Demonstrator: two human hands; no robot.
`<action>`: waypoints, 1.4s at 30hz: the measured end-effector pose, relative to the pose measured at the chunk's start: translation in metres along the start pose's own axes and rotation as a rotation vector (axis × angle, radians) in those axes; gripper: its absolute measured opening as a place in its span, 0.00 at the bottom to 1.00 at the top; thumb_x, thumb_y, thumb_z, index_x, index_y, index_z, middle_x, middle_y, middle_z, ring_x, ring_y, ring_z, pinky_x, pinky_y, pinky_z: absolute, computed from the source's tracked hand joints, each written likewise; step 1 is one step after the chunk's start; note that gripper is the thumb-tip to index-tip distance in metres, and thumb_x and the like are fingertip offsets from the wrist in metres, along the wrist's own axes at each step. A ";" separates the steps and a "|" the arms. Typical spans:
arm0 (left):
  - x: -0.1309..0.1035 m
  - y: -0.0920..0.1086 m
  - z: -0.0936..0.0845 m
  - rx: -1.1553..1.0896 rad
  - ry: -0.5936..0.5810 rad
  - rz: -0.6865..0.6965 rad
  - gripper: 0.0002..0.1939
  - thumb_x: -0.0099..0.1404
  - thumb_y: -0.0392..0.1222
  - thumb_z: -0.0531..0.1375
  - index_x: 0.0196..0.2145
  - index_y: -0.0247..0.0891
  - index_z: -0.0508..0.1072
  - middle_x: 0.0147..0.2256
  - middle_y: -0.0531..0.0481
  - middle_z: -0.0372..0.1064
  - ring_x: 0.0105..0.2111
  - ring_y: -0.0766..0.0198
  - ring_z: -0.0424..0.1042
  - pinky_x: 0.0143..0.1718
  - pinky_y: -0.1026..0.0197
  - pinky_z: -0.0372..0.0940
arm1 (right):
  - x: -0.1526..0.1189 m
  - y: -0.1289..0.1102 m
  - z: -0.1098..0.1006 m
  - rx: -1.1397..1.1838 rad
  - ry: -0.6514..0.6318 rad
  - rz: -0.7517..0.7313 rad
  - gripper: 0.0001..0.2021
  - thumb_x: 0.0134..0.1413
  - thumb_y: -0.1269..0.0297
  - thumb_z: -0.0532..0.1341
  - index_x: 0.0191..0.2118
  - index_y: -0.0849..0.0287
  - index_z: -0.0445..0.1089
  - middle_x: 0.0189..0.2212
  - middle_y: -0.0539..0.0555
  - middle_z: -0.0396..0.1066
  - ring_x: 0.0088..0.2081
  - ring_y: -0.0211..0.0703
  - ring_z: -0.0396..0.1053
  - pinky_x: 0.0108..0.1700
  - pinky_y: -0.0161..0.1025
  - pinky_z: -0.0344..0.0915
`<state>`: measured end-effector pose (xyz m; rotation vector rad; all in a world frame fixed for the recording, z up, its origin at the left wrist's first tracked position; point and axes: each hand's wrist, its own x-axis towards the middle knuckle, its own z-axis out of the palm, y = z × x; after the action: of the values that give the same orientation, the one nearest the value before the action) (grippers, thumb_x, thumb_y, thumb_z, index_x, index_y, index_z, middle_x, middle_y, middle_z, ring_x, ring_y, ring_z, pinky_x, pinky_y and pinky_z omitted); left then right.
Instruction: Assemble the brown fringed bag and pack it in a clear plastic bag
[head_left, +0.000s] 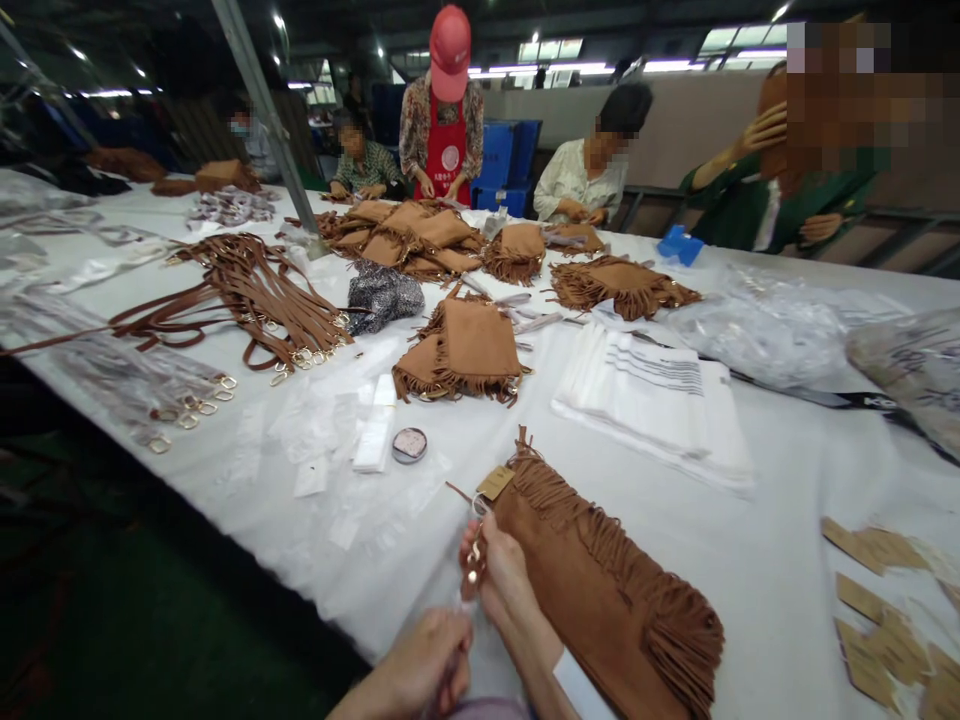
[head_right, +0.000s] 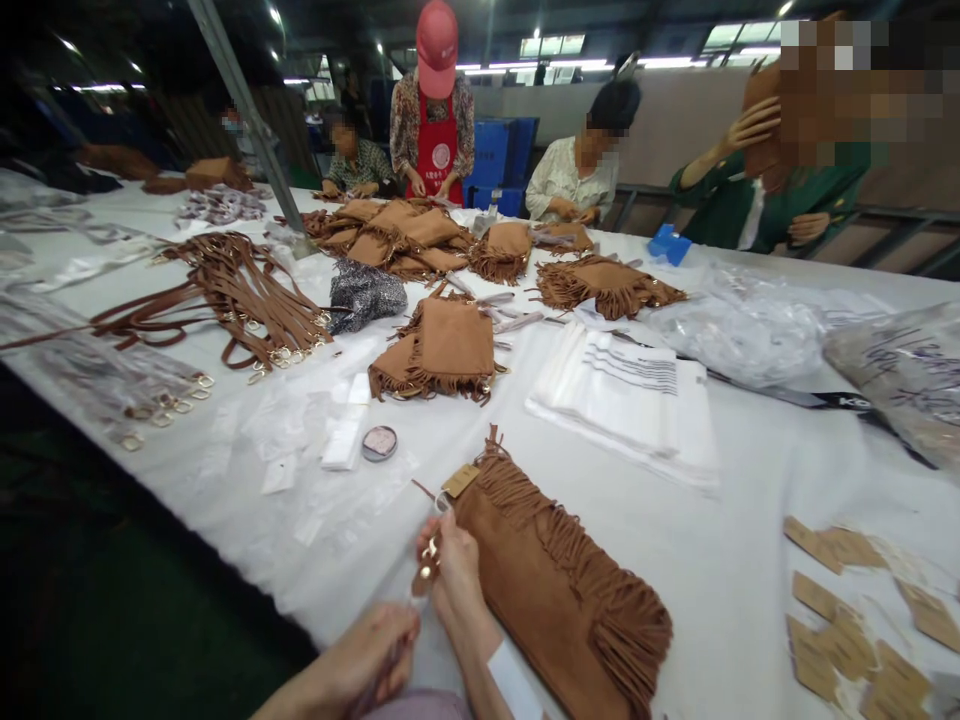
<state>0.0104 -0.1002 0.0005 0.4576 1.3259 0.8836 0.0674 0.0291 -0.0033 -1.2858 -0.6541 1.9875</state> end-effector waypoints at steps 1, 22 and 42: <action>-0.005 -0.005 -0.003 0.027 -0.035 0.011 0.31 0.51 0.76 0.52 0.23 0.41 0.64 0.15 0.56 0.60 0.15 0.69 0.54 0.18 0.65 0.47 | 0.006 -0.005 -0.002 0.031 0.020 -0.027 0.22 0.44 0.43 0.66 0.26 0.61 0.68 0.19 0.51 0.69 0.20 0.35 0.66 0.22 0.34 0.65; -0.032 -0.031 -0.084 -0.204 0.274 0.015 0.31 0.51 0.72 0.57 0.25 0.37 0.68 0.08 0.65 0.43 0.09 0.76 0.35 0.11 0.68 0.32 | 0.006 -0.010 -0.016 0.181 -0.057 0.058 0.19 0.36 0.65 0.72 0.36 0.57 0.67 0.28 0.48 0.75 0.32 0.38 0.73 0.37 0.35 0.70; 0.028 0.056 -0.006 -0.942 0.197 0.351 0.09 0.59 0.35 0.65 0.38 0.33 0.73 0.38 0.44 0.75 0.36 0.65 0.73 0.44 0.63 0.66 | -0.062 -0.004 -0.026 -0.327 -0.404 0.267 0.23 0.38 0.44 0.69 0.31 0.60 0.69 0.08 0.39 0.52 0.11 0.26 0.42 0.16 0.30 0.42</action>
<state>-0.0116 -0.0457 0.0223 -0.1530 0.8640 1.7469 0.1103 -0.0143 0.0252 -1.2105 -1.0850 2.4702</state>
